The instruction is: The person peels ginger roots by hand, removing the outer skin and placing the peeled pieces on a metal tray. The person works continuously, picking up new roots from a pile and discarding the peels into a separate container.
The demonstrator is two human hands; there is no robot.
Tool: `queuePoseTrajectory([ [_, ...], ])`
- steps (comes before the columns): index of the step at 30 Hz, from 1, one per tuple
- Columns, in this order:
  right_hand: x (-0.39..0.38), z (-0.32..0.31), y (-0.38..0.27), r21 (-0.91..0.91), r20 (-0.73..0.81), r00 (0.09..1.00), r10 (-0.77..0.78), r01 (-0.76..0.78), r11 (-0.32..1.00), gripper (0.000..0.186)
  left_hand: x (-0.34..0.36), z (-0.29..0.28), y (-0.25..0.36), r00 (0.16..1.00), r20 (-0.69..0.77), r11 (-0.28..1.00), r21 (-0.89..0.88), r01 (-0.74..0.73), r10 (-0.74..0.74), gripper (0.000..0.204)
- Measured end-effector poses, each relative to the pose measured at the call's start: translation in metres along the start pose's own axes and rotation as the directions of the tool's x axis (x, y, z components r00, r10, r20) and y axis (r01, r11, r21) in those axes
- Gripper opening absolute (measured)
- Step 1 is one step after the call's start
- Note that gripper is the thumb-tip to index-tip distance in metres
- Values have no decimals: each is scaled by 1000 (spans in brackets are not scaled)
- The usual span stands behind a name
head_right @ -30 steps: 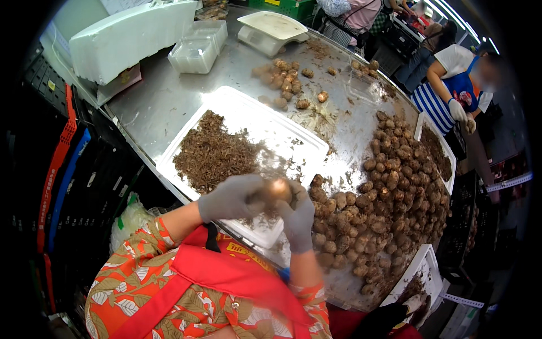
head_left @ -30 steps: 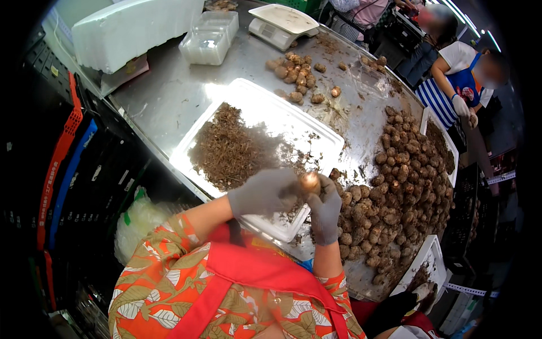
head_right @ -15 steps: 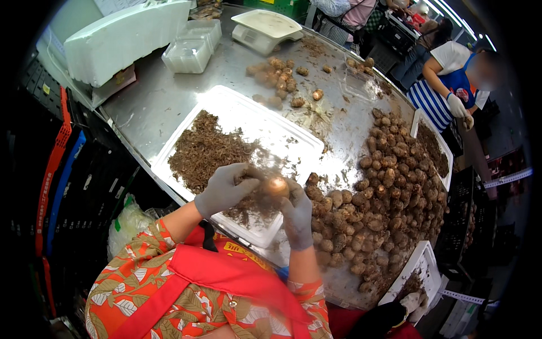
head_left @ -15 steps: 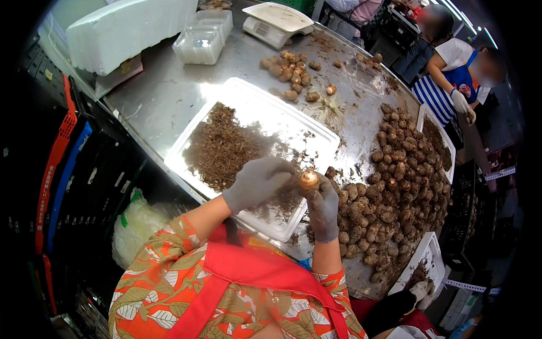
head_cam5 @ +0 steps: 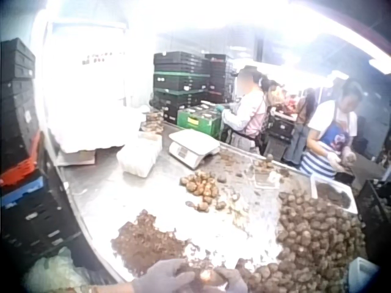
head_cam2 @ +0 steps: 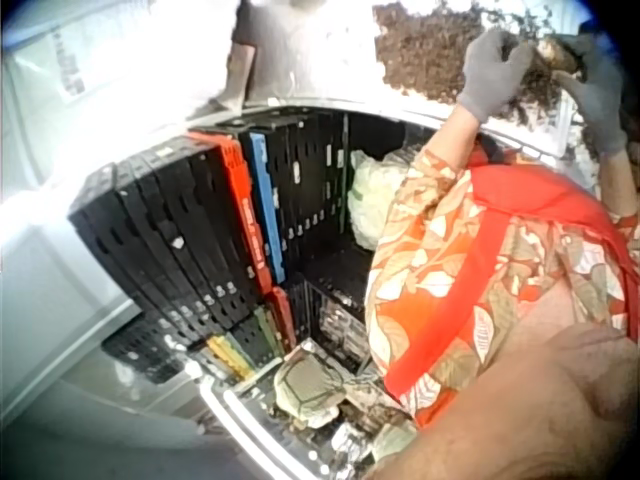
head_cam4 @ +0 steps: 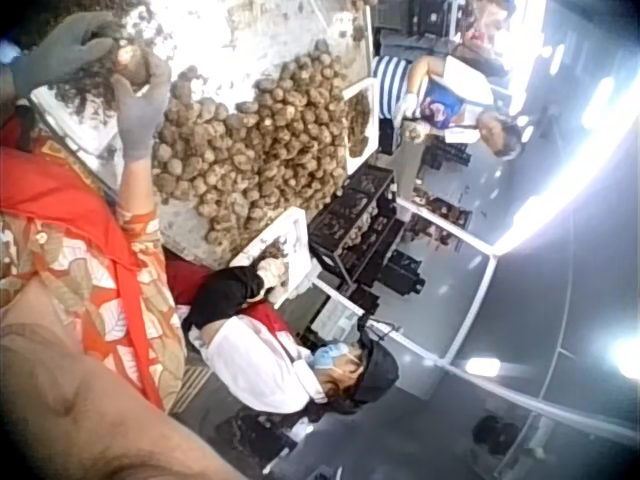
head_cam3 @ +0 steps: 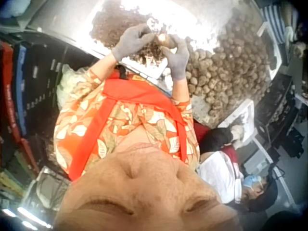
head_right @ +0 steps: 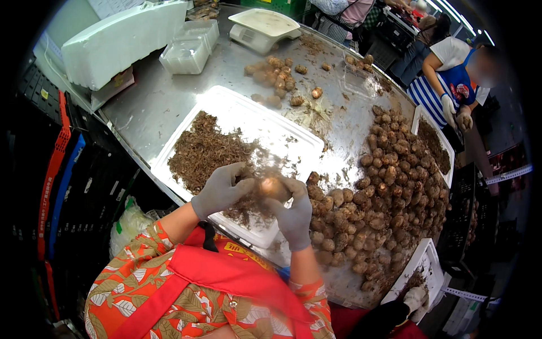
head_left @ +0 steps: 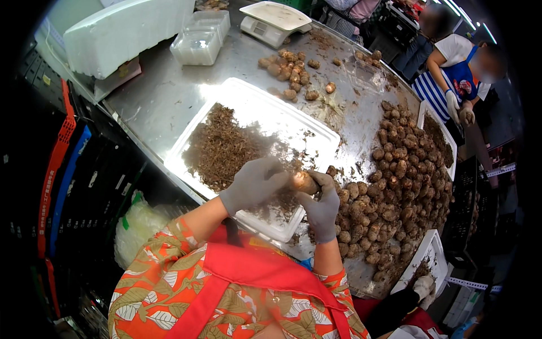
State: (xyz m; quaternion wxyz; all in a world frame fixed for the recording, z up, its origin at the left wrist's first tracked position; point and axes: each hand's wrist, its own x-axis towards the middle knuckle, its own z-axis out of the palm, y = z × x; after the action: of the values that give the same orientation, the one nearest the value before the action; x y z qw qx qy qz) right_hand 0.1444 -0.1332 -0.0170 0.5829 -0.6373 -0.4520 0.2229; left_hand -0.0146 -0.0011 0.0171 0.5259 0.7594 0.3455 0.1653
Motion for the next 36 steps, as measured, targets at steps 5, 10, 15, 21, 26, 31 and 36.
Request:
queuePoseTrajectory([
  [5, 0, 6, -4, -74, 131, 969, -209, 220, 973, 52, 7, -4, 4, 959, 78, 940, 190, -283, 273, 31],
  [10, -3, 10, -9, -89, 165, 954, -250, 267, 960, 58, 23, -2, -20, 902, 231, 905, 140, -401, 364, 29],
  [15, 11, 8, -27, -54, 43, 951, -307, 309, 950, 58, 11, 26, -37, 982, 60, 976, 119, -183, 177, 32],
  [21, 8, 1, -18, -129, 15, 965, -264, 263, 956, 57, 13, -3, -15, 979, -17, 979, -16, -202, 201, 27],
  [26, 6, -1, -14, -175, 50, 968, -247, 252, 952, 56, 2, -16, 15, 957, 98, 925, 246, -288, 272, 27],
  [31, 6, 4, -10, -232, 176, 944, -279, 316, 920, 55, 7, -5, 12, 922, 201, 762, 519, -388, 332, 29],
  [36, 9, 12, -20, -259, 158, 923, -351, 382, 887, 54, 26, 2, -22, 927, 139, 915, 162, -369, 349, 37],
])
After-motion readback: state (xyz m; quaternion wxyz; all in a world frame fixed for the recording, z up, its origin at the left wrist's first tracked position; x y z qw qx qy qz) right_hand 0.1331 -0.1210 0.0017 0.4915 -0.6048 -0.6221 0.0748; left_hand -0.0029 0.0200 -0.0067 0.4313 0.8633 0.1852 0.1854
